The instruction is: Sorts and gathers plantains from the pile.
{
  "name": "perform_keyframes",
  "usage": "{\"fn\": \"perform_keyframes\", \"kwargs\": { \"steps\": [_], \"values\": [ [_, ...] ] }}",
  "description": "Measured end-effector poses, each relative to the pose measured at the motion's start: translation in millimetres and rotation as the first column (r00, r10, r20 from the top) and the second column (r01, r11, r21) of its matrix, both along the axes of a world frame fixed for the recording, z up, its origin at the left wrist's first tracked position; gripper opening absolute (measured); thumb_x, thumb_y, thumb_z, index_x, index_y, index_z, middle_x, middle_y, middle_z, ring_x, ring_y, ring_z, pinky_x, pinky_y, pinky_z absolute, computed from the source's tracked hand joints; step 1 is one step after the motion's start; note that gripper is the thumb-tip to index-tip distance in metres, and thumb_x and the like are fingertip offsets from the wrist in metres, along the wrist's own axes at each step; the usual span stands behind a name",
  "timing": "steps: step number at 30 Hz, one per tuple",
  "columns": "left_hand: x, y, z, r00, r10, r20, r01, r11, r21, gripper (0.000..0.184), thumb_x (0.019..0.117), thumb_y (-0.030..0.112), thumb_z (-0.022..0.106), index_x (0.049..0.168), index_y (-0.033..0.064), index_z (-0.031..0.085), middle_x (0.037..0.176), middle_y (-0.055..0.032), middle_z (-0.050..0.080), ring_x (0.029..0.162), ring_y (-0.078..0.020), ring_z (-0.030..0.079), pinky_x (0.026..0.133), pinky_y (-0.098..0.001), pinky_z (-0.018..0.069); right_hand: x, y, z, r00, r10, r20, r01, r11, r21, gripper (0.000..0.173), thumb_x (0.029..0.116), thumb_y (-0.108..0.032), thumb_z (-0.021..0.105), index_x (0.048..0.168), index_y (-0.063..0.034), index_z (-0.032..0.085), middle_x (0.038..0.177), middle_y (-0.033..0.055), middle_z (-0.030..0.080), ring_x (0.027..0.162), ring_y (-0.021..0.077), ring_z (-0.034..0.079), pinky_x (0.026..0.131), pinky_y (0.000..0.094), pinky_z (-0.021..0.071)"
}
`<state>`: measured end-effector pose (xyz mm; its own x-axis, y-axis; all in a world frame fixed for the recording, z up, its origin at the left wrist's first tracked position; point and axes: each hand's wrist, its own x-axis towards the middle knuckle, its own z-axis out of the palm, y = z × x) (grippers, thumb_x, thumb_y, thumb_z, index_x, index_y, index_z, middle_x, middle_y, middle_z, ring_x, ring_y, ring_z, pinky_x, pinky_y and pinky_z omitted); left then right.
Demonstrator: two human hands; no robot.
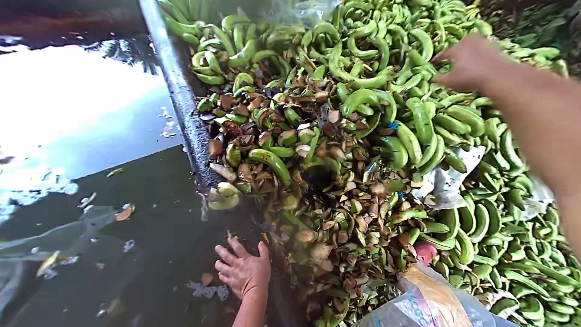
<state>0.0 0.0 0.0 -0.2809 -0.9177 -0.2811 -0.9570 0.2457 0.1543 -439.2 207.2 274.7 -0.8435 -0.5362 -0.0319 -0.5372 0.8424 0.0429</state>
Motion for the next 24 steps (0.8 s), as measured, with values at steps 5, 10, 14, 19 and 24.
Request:
{"fn": "perform_keyframes", "kwargs": {
  "steps": [5, 10, 14, 19, 24],
  "values": [
    [-2, -1, 1, 0.999, 0.010, 0.046, -0.011, 1.000, 0.027, 0.084, 0.0983, 0.053, 0.058, 0.163, 0.0084, 0.027, 0.169, -0.0271, 0.013, 0.150, -0.0531, 0.026, 0.116, -0.0636, 0.0280, 73, -158, -145, 0.883, 0.016, 0.470, -0.015, 1.000, -0.004, 0.049, 0.1052, -0.040, 0.057, 0.123, 0.0042, 0.068, 0.121, 0.0287, 0.067, 0.114, 0.0442, 0.066, 0.097, 0.0656, 0.0499],
    [-4, 0, 5, 1.000, 0.016, 0.027, -0.016, 1.000, 0.026, 0.084, 0.0976, 0.052, 0.060, 0.162, 0.0083, 0.029, 0.169, -0.0279, 0.015, 0.149, -0.0535, 0.027, 0.115, -0.0637, 0.0289, 113, -200, -211, 0.698, -0.264, 0.665, 0.562, 0.778, -0.281, 0.083, 0.0957, -0.042, 0.073, 0.151, 0.0086, 0.036, 0.145, 0.0307, 0.053, 0.134, 0.0419, 0.055, 0.110, 0.0575, 0.0441],
    [-5, -1, 6, 0.999, 0.014, 0.038, -0.015, 0.999, 0.029, 0.085, 0.0975, 0.053, 0.060, 0.162, 0.0081, 0.029, 0.169, -0.0273, 0.015, 0.149, -0.0519, 0.029, 0.116, -0.0621, 0.0296, 120, -176, -217, 0.768, -0.254, 0.588, 0.481, 0.835, -0.268, 0.069, 0.0982, -0.029, 0.067, 0.149, 0.0075, 0.038, 0.140, 0.0308, 0.056, 0.130, 0.0432, 0.058, 0.106, 0.0610, 0.0461],
    [-7, 1, 7, 0.998, 0.008, 0.066, -0.011, 0.999, 0.050, 0.085, 0.0988, 0.055, 0.057, 0.164, 0.0104, 0.025, 0.169, -0.0266, 0.013, 0.150, -0.0519, 0.027, 0.116, -0.0619, 0.0296, 140, -72, -214, 0.913, 0.005, 0.408, 0.074, 0.981, -0.177, 0.061, 0.1032, -0.020, 0.062, 0.152, 0.0074, 0.038, 0.144, 0.0355, 0.048, 0.125, 0.0526, 0.057, 0.100, 0.0669, 0.0477],
    [-8, -1, 12, 0.996, -0.008, 0.087, 0.001, 0.997, 0.082, 0.086, 0.0995, 0.057, 0.055, 0.164, 0.0097, 0.024, 0.170, -0.0269, 0.010, 0.150, -0.0512, 0.026, 0.116, -0.0613, 0.0292, 183, -6, -161, 0.923, 0.129, 0.362, -0.105, 0.991, -0.084, 0.055, 0.1012, -0.018, 0.065, 0.147, 0.0068, 0.046, 0.135, 0.0336, 0.056, 0.116, 0.0519, 0.061, 0.092, 0.0688, 0.0497]
  ]
}}
